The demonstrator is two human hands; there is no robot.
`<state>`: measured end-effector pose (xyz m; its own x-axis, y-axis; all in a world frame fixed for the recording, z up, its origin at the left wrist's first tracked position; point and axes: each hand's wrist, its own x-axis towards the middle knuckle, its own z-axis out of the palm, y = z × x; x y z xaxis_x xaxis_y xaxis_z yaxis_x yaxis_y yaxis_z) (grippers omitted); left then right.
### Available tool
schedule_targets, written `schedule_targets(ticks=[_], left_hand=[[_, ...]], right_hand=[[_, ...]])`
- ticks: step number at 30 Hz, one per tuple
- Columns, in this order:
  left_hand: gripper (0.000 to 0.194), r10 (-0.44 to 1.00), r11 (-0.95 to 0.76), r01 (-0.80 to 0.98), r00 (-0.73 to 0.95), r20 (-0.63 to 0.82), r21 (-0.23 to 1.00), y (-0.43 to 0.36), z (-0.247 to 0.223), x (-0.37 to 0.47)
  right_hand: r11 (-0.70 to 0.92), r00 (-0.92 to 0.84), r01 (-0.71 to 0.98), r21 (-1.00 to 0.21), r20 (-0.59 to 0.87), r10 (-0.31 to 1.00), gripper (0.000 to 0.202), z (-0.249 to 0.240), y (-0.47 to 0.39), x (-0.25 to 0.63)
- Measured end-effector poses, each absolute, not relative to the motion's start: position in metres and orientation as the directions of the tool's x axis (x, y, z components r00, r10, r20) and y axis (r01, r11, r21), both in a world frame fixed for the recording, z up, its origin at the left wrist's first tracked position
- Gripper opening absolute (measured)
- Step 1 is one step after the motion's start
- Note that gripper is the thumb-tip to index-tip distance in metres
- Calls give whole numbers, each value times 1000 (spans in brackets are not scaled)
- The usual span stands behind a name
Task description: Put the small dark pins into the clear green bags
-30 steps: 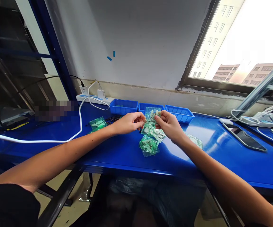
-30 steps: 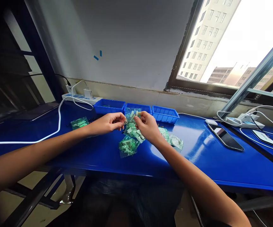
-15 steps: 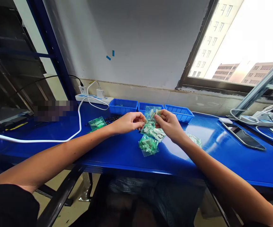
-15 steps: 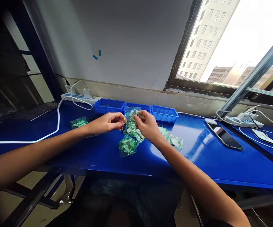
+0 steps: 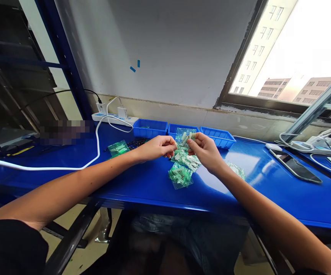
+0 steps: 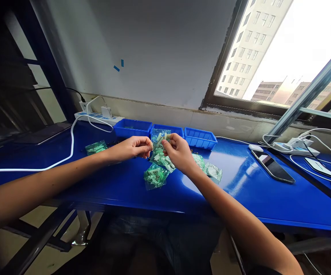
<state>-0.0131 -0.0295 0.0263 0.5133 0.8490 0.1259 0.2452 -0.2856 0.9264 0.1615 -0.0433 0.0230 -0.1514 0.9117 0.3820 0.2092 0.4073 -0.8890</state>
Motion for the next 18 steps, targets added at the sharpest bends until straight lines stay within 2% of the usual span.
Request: schedule_targets(ticks=[18], left_hand=[[10, 826, -321, 179, 533, 183, 930, -31, 27, -13]], right_hand=[[422, -130, 240, -874, 402, 906, 14, 26, -45, 162]])
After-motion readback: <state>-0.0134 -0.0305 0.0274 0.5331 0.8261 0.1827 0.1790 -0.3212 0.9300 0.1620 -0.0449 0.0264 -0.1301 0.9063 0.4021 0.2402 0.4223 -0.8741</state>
